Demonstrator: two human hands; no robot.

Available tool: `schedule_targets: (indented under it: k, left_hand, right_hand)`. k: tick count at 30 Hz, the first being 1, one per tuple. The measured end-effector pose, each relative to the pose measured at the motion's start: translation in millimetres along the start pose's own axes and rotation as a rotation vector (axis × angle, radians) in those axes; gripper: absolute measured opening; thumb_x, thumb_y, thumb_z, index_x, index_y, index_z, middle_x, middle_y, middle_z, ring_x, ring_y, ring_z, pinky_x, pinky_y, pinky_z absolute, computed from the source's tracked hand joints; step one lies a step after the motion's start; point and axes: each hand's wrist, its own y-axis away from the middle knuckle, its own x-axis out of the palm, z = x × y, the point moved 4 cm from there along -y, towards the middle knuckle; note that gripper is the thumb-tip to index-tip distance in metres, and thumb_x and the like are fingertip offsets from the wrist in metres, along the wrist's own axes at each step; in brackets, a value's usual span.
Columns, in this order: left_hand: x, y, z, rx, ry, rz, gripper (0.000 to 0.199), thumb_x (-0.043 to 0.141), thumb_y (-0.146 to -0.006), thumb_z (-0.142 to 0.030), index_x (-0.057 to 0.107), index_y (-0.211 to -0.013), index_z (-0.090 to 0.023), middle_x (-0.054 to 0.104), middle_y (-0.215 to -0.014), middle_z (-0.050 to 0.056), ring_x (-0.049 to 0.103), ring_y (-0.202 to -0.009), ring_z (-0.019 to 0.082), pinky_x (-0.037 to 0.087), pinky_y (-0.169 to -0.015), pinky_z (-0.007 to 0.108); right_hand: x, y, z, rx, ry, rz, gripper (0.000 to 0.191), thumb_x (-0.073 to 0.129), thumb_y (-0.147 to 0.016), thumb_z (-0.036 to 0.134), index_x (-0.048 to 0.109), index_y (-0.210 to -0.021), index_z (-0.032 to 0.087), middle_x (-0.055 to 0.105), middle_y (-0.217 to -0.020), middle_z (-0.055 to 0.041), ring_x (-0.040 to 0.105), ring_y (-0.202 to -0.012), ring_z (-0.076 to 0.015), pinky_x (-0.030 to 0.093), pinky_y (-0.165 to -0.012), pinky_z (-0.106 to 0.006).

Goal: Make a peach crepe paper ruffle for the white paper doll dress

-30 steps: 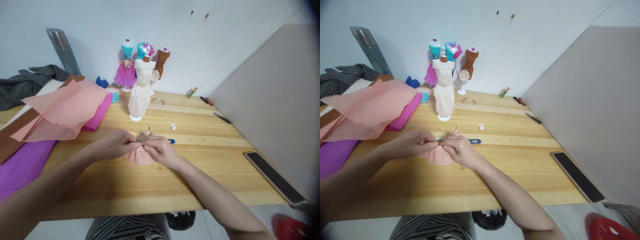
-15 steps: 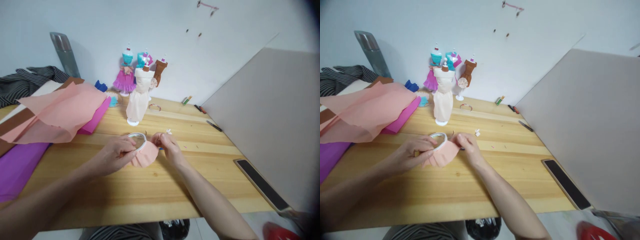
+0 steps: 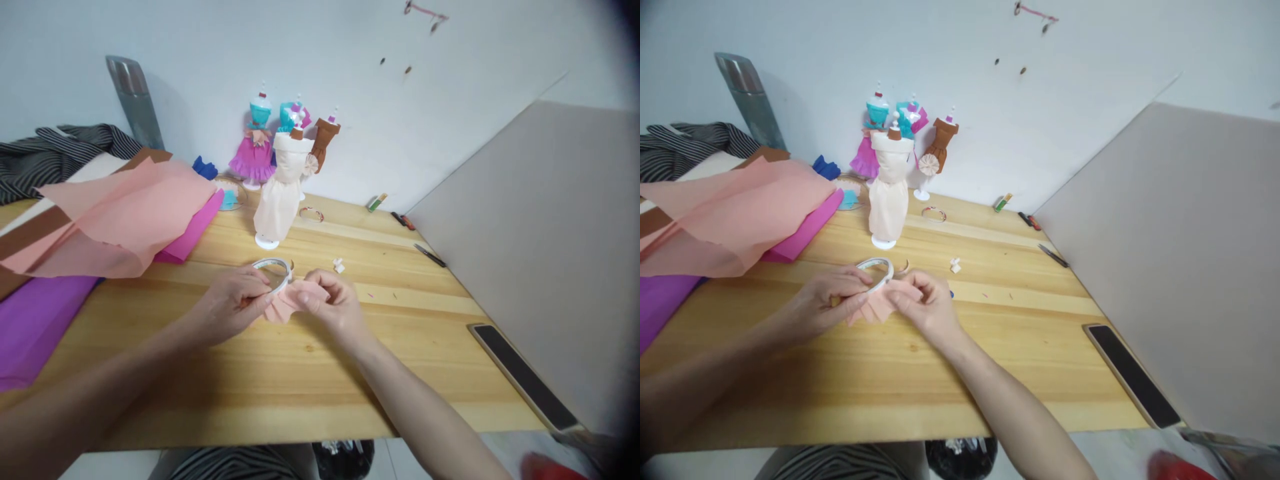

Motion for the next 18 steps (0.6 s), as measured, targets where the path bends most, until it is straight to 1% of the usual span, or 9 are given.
schedule_targets:
  k: [2,4,7,9,12,15,18]
  left_hand:
    - [0.4,0,-1,0.010,-0.014,-0.001,0.040,0.042,-0.089,-0.018,0.046,-0.050,-0.017,0.054,-0.053,0.001,0.058,-0.070,0.016,0.043,-0.073,0.028]
    - [1.0,0,-2,0.028,-0.021,0.000,0.040,0.042,-0.090,-0.018,0.046,-0.050,-0.016,0.053,-0.053,0.001,0.058,-0.072,0.017,0.043,-0.071,0.028]
    - [2.2,1,-2,0.034,-0.019,0.017,0.038,0.042,-0.090,-0.018,0.049,-0.052,-0.016,0.055,-0.054,0.001,0.058,-0.072,0.017,0.044,-0.073,0.029]
    - [3.0,1,-1,0.026,0.005,0.024,0.035,0.043,-0.088,-0.015,0.054,-0.056,-0.017,0.059,-0.057,0.001,0.059,-0.074,0.017,0.044,-0.075,0.029]
    - [4.1,1,-1,0.016,0.054,0.014,0.034,0.043,-0.088,-0.013,0.059,-0.059,-0.018,0.064,-0.060,0.000,0.061,-0.076,0.016,0.044,-0.076,0.028]
    - [5.1,0,-1,0.008,0.046,-0.012,0.038,0.043,-0.090,-0.017,0.057,-0.055,-0.018,0.060,-0.053,0.000,0.060,-0.068,0.015,0.045,-0.076,0.030]
    - [5.5,0,-2,-0.004,0.033,-0.015,0.039,0.043,-0.090,-0.019,0.054,-0.053,-0.018,0.056,-0.049,-0.001,0.058,-0.063,0.015,0.045,-0.075,0.031]
  right_hand:
    - [2,4,7,-0.128,0.161,0.024,0.026,0.067,-0.076,0.033,0.052,-0.061,0.018,0.044,-0.056,0.0049,0.036,-0.052,-0.0084,0.031,-0.052,-0.023]
    - [3,5,11,-0.193,0.254,0.010,0.022,0.064,-0.077,0.033,0.054,-0.065,0.018,0.048,-0.059,0.0035,0.040,-0.055,-0.0098,0.033,-0.054,-0.024]
    - [0,4,9,-0.163,0.305,-0.047,0.021,0.064,-0.077,0.037,0.056,-0.070,0.018,0.052,-0.061,0.0023,0.044,-0.055,-0.0111,0.036,-0.052,-0.024]
    - [0,3,7,-0.148,0.347,-0.064,0.019,0.064,-0.077,0.034,0.057,-0.069,0.019,0.053,-0.059,0.0024,0.045,-0.054,-0.0111,0.037,-0.052,-0.024]
    - [6,5,8,-0.198,0.390,-0.045,0.016,0.062,-0.079,0.028,0.056,-0.067,0.019,0.057,-0.060,0.0018,0.050,-0.055,-0.0117,0.041,-0.055,-0.025]
    - [11,9,11,-0.236,0.404,-0.008,0.014,0.061,-0.080,0.026,0.058,-0.068,0.020,0.061,-0.063,0.0002,0.053,-0.056,-0.0124,0.043,-0.056,-0.026]
    - [13,11,10,-0.219,0.384,0.008,0.013,0.062,-0.080,0.028,0.060,-0.071,0.019,0.062,-0.064,-0.0006,0.053,-0.056,-0.0127,0.043,-0.056,-0.026]
